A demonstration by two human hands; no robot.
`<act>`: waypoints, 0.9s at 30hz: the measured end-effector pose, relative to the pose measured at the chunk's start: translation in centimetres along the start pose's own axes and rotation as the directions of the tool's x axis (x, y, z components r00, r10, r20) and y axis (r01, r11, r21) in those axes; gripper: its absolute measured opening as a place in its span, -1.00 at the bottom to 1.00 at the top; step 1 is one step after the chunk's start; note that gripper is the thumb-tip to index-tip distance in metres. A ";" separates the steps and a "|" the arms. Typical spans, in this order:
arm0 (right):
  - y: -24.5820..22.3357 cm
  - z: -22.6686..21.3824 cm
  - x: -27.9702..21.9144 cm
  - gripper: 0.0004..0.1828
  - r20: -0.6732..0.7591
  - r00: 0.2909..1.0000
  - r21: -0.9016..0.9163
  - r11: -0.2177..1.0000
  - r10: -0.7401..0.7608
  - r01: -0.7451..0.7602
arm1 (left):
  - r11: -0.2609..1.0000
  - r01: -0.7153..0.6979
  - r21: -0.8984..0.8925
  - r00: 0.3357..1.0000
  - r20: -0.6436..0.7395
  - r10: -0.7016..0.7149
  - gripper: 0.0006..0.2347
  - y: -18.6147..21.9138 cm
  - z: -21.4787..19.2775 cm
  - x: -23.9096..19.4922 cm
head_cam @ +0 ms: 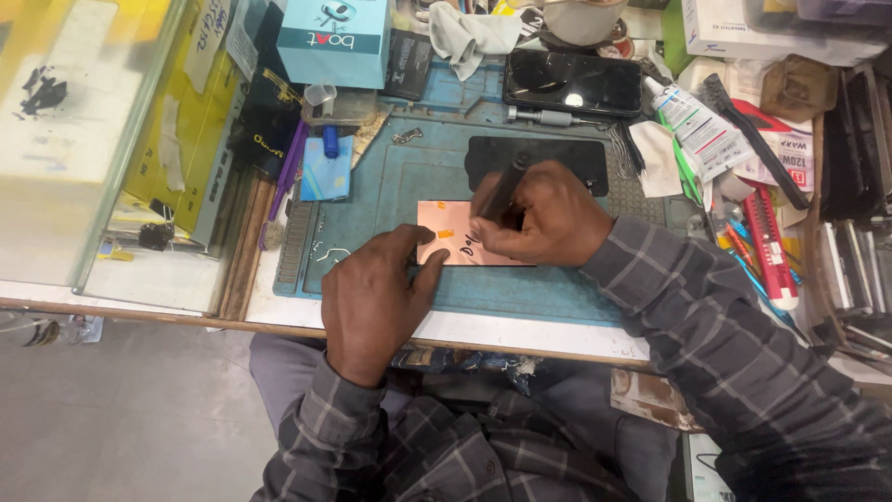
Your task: The person uses tweezers to adjust small components on a smartphone screen assembly, then uses a brush to clean the surface, and finally writes on the screen with a marker. The work is performed on a cluttered workbench with various tools and parts.
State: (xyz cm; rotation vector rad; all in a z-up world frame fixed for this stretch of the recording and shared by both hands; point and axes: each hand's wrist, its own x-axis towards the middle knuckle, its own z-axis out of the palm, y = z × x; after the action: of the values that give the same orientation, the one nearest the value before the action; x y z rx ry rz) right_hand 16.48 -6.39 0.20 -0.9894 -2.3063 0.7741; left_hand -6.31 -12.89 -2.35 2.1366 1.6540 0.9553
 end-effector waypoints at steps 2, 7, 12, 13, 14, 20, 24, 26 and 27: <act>0.0 0.0 0.0 -0.85 -0.034 0.999 -0.007 1.000 -0.006 0.006 | 1.000 -0.008 -0.002 1.000 -0.006 0.008 -0.81 0.0 0.0 0.0; -0.2 0.2 0.1 -0.84 -0.053 0.998 0.001 0.999 0.032 -0.032 | 0.999 -0.038 0.010 0.999 -0.027 0.038 -0.81 -0.1 0.1 0.0; -0.1 0.2 0.1 -0.83 -0.068 0.997 -0.009 0.999 0.033 -0.033 | 1.000 -0.010 0.005 1.000 0.005 0.010 -0.81 -0.1 0.1 0.0; 0.0 0.2 0.1 -0.83 -0.073 0.997 0.001 1.000 0.029 -0.029 | 1.000 -0.019 0.005 1.000 -0.002 0.019 -0.81 -0.1 0.0 0.0; 0.0 0.1 0.1 -0.84 -0.079 0.996 0.009 1.000 0.029 -0.028 | 1.000 -0.011 0.002 1.000 0.006 0.011 -0.81 -0.1 0.1 0.0; 0.3 0.2 0.1 -0.84 -0.099 0.995 0.014 1.000 0.006 -0.004 | 1.000 -0.006 -0.004 1.000 0.003 0.006 -0.81 -0.1 0.0 0.0; 0.4 0.2 0.0 -0.84 -0.126 0.992 -0.002 1.000 -0.004 0.004 | 1.000 -0.007 -0.001 1.000 0.001 0.007 -0.81 -0.1 0.0 0.0; 0.5 0.3 0.0 -0.83 -0.124 0.991 -0.009 0.999 0.043 -0.044 | 1.000 -0.019 0.002 1.000 -0.011 0.019 -0.81 -0.1 0.0 0.0; 0.6 0.4 0.0 -0.83 -0.124 0.990 -0.013 0.998 0.066 -0.069 | 1.000 -0.009 -0.003 1.000 -0.004 0.009 -0.81 -0.1 0.0 0.0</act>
State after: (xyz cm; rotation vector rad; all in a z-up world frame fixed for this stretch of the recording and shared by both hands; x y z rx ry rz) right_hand 16.52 -6.19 -0.46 -1.0968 -2.1871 0.7008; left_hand -6.38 -12.87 -2.42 2.1436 1.6452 0.9647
